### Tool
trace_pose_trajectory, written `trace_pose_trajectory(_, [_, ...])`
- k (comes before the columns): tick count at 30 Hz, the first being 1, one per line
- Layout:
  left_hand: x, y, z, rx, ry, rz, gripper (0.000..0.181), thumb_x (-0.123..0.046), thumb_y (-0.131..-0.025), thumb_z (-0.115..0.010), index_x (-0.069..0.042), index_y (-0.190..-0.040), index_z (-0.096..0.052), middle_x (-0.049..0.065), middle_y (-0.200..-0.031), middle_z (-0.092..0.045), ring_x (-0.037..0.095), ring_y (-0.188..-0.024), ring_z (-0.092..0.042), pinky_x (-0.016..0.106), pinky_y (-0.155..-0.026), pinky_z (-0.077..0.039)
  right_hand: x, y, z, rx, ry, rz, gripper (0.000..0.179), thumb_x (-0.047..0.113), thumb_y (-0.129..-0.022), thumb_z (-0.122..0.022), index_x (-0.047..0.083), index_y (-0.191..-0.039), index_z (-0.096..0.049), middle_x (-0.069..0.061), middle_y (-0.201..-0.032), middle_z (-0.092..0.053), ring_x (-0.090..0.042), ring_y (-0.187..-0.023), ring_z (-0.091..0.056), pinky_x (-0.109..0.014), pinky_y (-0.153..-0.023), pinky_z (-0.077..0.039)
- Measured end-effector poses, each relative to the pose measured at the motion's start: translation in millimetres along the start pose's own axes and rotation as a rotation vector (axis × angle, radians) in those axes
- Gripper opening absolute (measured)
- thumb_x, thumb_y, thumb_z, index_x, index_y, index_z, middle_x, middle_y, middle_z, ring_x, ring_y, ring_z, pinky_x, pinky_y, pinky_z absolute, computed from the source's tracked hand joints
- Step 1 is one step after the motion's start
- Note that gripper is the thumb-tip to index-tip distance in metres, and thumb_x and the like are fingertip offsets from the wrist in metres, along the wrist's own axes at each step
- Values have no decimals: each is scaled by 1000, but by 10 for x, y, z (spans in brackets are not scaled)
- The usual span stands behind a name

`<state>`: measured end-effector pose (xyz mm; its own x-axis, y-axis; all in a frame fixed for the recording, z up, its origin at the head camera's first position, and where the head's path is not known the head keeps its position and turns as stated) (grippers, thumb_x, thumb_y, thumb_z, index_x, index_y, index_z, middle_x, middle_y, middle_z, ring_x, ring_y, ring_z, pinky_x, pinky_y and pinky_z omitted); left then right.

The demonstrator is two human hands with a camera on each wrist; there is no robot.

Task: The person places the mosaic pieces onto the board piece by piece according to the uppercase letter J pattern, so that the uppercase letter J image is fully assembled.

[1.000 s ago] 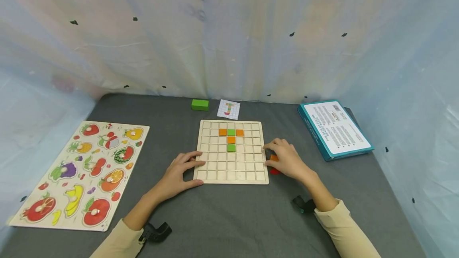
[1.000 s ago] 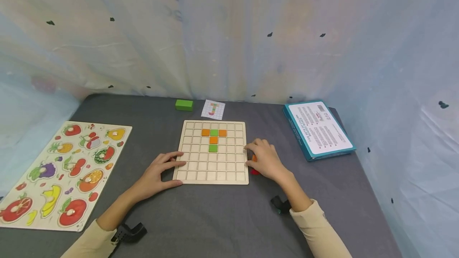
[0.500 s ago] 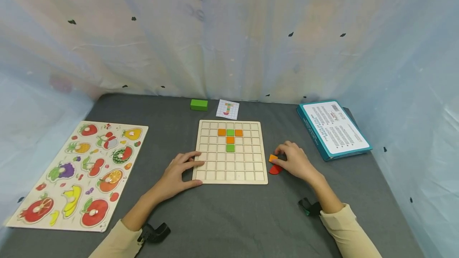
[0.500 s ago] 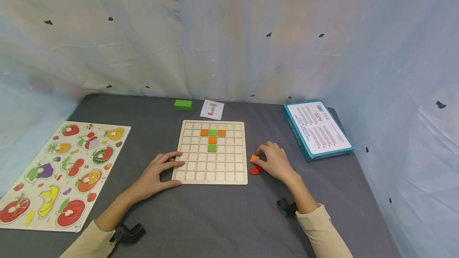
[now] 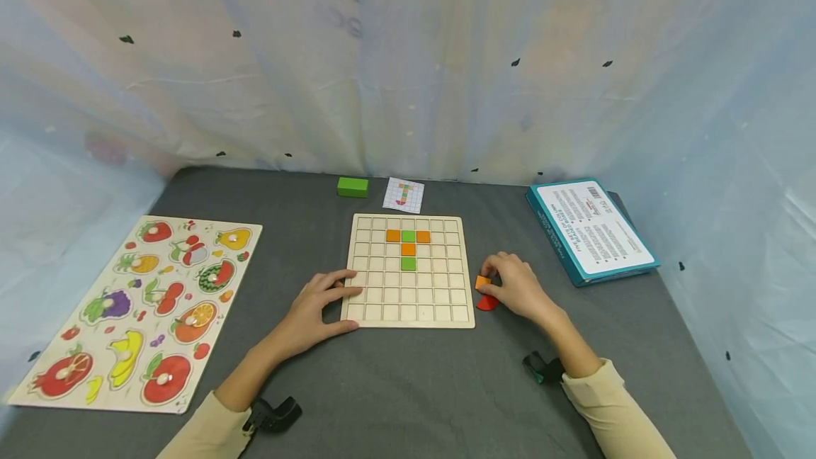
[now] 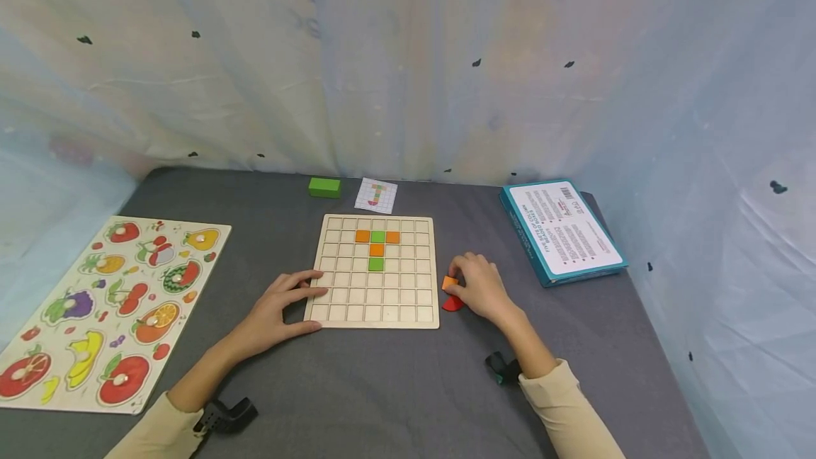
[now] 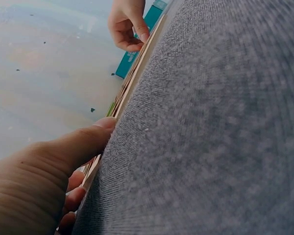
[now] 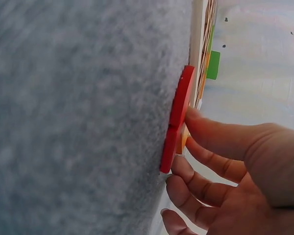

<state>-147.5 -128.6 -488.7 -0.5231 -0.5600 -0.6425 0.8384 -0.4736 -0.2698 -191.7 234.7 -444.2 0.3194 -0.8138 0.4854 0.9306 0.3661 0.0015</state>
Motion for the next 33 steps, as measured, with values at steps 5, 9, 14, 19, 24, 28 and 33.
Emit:
trace_pose_trajectory(5, [3, 3, 0, 0, -2, 5, 58, -38, -80, -84, -16, -131, -67, 3, -149, -47, 14, -113, -43, 49, -93, -36, 16, -16, -6, 6, -25, -1, 21, 12, -84, -81, 5, -99, -68, -3, -87, -60, -23, -84, -51, -41, -76, -36])
trace_pose_trajectory(9, [5, 1, 1, 0, -3, 6, 58, -38, -80, -84, -16, -131, -67, 3, -149, -47, 14, -113, -43, 49, -94, -35, 24, -15, -8, 7, -47, 5, 23, 10, -84, -81, 4, -103, -69, -3, -85, -58, -23, -82, -48, -41, -76, -33])
trace_pose_trajectory(14, [8, -1, -1, -1, -4, 2, 58, -37, -80, -84, -15, -131, -68, 4, -148, -47, 15, -113, -43, 49, -94, -35, 35, -24, 17, 31, -110, 36, 11, 3, -88, -75, 3, -98, -69, -1, -80, -58, -18, -74, -50, -36, -72, -41])
trace_pose_trajectory(19, [13, 6, -5, -4, -5, -6, 58, -37, -80, -84, -15, -131, -67, 4, -148, -47, 14, -112, -43, 49, -93, -36, 110, -101, 69, 64, -198, 55, 7, 1, -92, -69, 3, -99, -67, -1, -79, -59, -16, -70, -52, -30, -64, -45])
trace_pose_trajectory(24, [16, 17, 2, -9, -1, -9, 59, -36, -80, -84, -15, -131, -67, 4, -149, -47, 14, -112, -43, 49, -93, -36, 311, -273, -16, 89, -293, 118, 6, 3, -95, -67, 2, -101, -67, -3, -79, -59, -16, -68, -51, -30, -64, -44])
trace_pose_trajectory(28, [12, 18, 5, -6, -2, -5, 59, -37, -80, -84, -16, -132, -67, 4, -149, -47, 14, -112, -43, 49, -93, -36, 514, -416, -163, 134, -355, 182, 9, 2, -96, -65, -1, -104, -67, -4, -82, -61, -16, -70, -52, -29, -65, -44])
trace_pose_trajectory(33, [4, 8, 1, 1, -4, -4, 59, -38, -80, -84, -16, -132, -67, 3, -149, -46, 13, -112, -42, 48, -93, -36, 729, -562, -292, 161, -359, 218, 11, -2, -94, -65, -3, -104, -69, -5, -87, -63, -17, -74, -53, -29, -69, -46])
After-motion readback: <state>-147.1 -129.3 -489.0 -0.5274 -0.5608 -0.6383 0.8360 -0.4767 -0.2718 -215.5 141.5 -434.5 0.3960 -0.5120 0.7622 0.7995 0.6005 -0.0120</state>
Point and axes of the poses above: each hand's wrist, its own y-axis away from the middle knuckle, its own z-axis out of the back of the hand, x = y × z, the point moved 4 cm from there along -y, towards the middle knuckle
